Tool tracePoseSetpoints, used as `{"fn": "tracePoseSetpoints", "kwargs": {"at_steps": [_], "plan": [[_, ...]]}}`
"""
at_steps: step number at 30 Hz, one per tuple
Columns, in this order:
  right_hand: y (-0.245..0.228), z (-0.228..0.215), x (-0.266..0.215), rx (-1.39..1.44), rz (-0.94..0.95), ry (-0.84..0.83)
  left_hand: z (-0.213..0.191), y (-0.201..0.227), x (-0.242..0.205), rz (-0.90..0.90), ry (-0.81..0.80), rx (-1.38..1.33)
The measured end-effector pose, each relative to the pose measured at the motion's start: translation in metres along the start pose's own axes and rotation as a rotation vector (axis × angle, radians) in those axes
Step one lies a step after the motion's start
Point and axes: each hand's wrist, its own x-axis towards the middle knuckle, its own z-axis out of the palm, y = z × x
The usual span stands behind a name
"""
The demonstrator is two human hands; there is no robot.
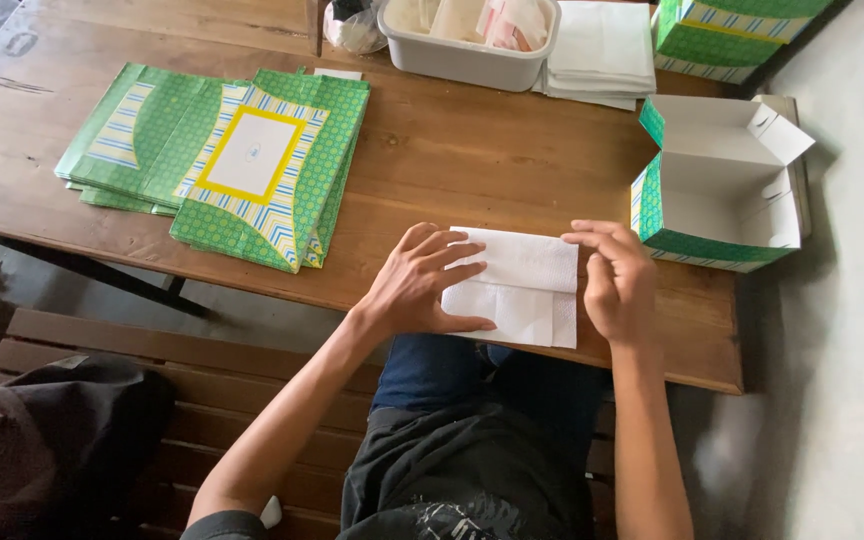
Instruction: The person opens a small green patterned box, takes out a white paper napkin, and folds it multiple times on a wooden table. The person smooths the napkin after each fold and finishes with a compact folded rectangle.
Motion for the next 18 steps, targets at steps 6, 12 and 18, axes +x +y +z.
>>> {"fn": "tracePoseSetpoints", "kwargs": {"at_steps": [6, 12, 18], "plan": [[-0.001, 0.001, 0.000, 0.022, 0.018, 0.101, 0.005, -0.003, -0.002, 0.018, 0.038, -0.006], [-0.009, 0.005, 0.003, -0.069, -0.034, 0.131, 0.004, -0.002, -0.001, 0.015, 0.035, -0.015], [-0.049, 0.031, 0.000, -0.140, -0.077, 0.014, 0.009, -0.005, -0.005, 0.049, 0.102, -0.012]]}}
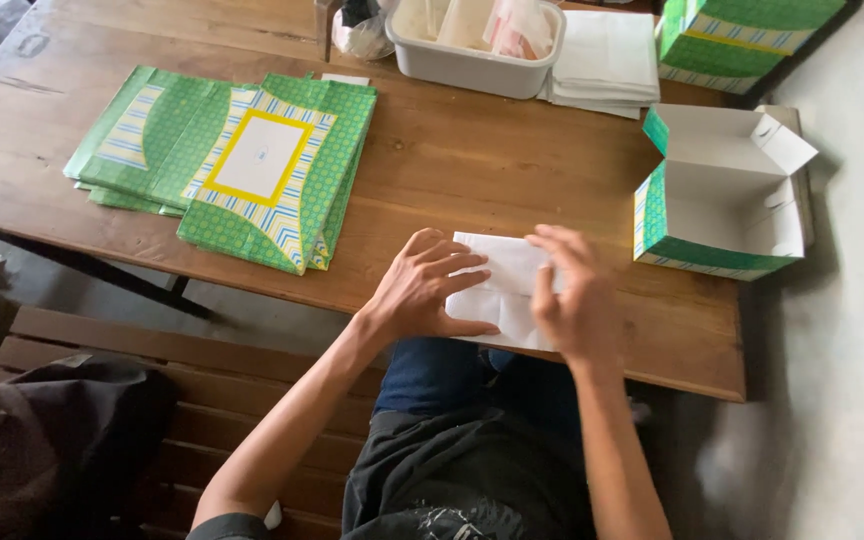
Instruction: The person opens a small green patterned box, takes out a white paper napkin, and folds it multiple times on a wooden table. The person smooths the napkin after each fold and finishes with a compact folded rectangle.
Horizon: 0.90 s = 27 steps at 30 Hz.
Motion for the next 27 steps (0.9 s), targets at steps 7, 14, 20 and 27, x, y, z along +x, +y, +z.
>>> {"fn": "tracePoseSetpoints", "kwargs": {"at_steps": [7, 14, 20, 27], "plan": [[-0.019, 0.049, 0.004, -0.092, 0.055, -0.204, 0.012, -0.006, -0.004, 0.030, 0.045, 0.049], [-0.036, 0.064, 0.003, -0.108, 0.059, -0.320, 0.015, -0.013, -0.008, 0.059, 0.023, 0.088], [-0.013, 0.055, -0.007, -0.219, 0.148, -0.383, 0.008, -0.005, -0.005, 0.026, 0.010, 0.060], [0.003, 0.010, -0.023, -0.398, 0.235, -0.392, -0.010, 0.005, 0.005, -0.029, -0.008, -0.011]]}}
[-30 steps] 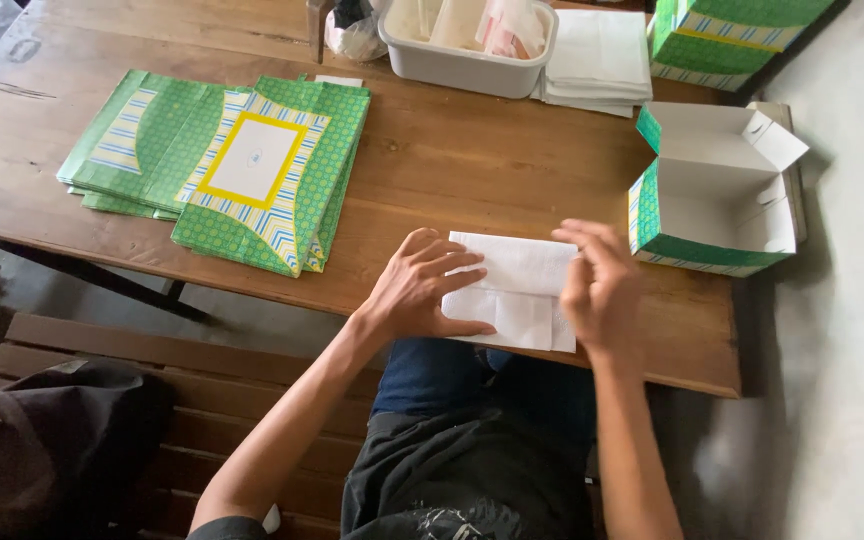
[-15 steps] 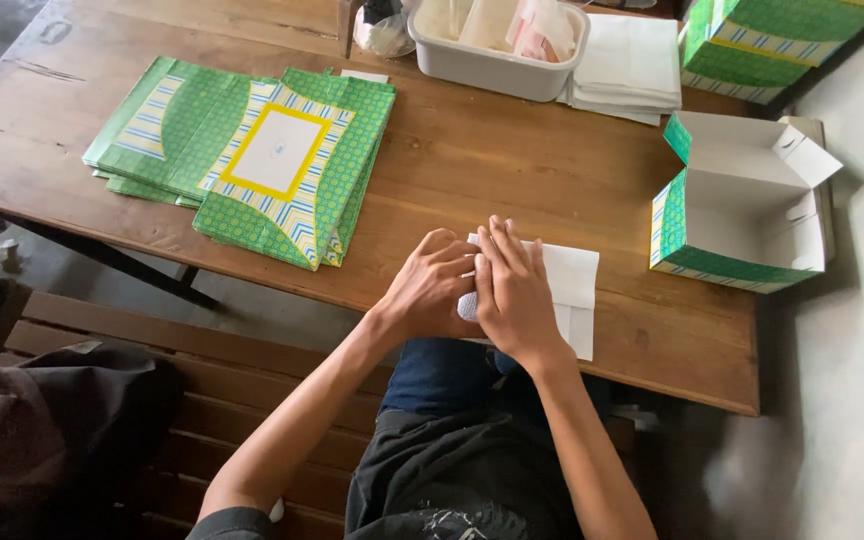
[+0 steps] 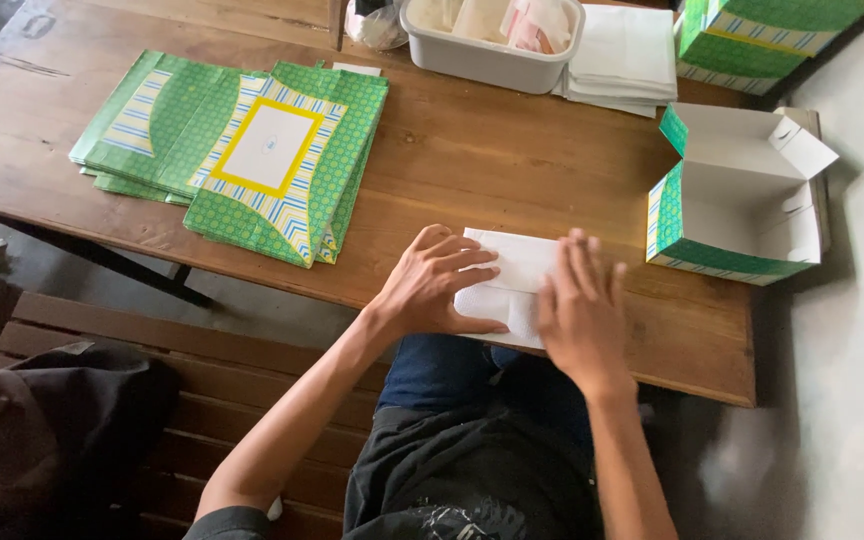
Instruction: The person opens a small green patterned box, takes out a white paper napkin, and folds it multiple times on a wooden table. The person smooths the napkin after each fold and finishes with a compact folded rectangle.
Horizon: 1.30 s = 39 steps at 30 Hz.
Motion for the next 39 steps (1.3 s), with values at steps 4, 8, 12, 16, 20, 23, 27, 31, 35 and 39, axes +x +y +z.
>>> {"fn": "tracePoseSetpoints", "kwargs": {"at_steps": [4, 8, 12, 16, 20, 23, 27, 31, 35, 39], "plan": [[0.025, -0.005, -0.010, 0.013, 0.053, 0.054, -0.005, 0.001, 0.006, -0.020, -0.010, -0.032], [0.028, 0.000, -0.012, 0.052, 0.082, 0.050, 0.004, 0.006, 0.016, -0.089, 0.036, -0.080], [0.027, -0.001, -0.010, 0.107, 0.089, 0.097, 0.018, 0.016, 0.029, -0.144, 0.003, 0.084], [0.007, -0.011, -0.003, 0.133, 0.153, 0.078, 0.049, 0.016, 0.034, -0.191, -0.264, 0.291], [0.004, 0.012, -0.002, -0.033, 0.160, 0.125, 0.058, 0.026, 0.038, -0.227, -0.374, 0.347], [0.000, 0.014, -0.001, 0.011, 0.096, 0.158, 0.064, 0.029, 0.037, -0.216, -0.380, 0.364], [0.000, 0.019, 0.001, -0.046, 0.031, 0.148, 0.065, 0.029, 0.035, -0.226, -0.385, 0.389], [-0.004, 0.013, 0.001, -0.036, 0.012, 0.109, 0.063, 0.030, 0.034, -0.235, -0.400, 0.392], [-0.004, 0.013, 0.004, -0.051, -0.021, 0.085, 0.060, 0.028, 0.035, -0.247, -0.390, 0.363], [0.001, 0.015, 0.001, -0.044, 0.016, 0.081, 0.066, 0.023, 0.035, -0.259, -0.407, 0.355]]}}
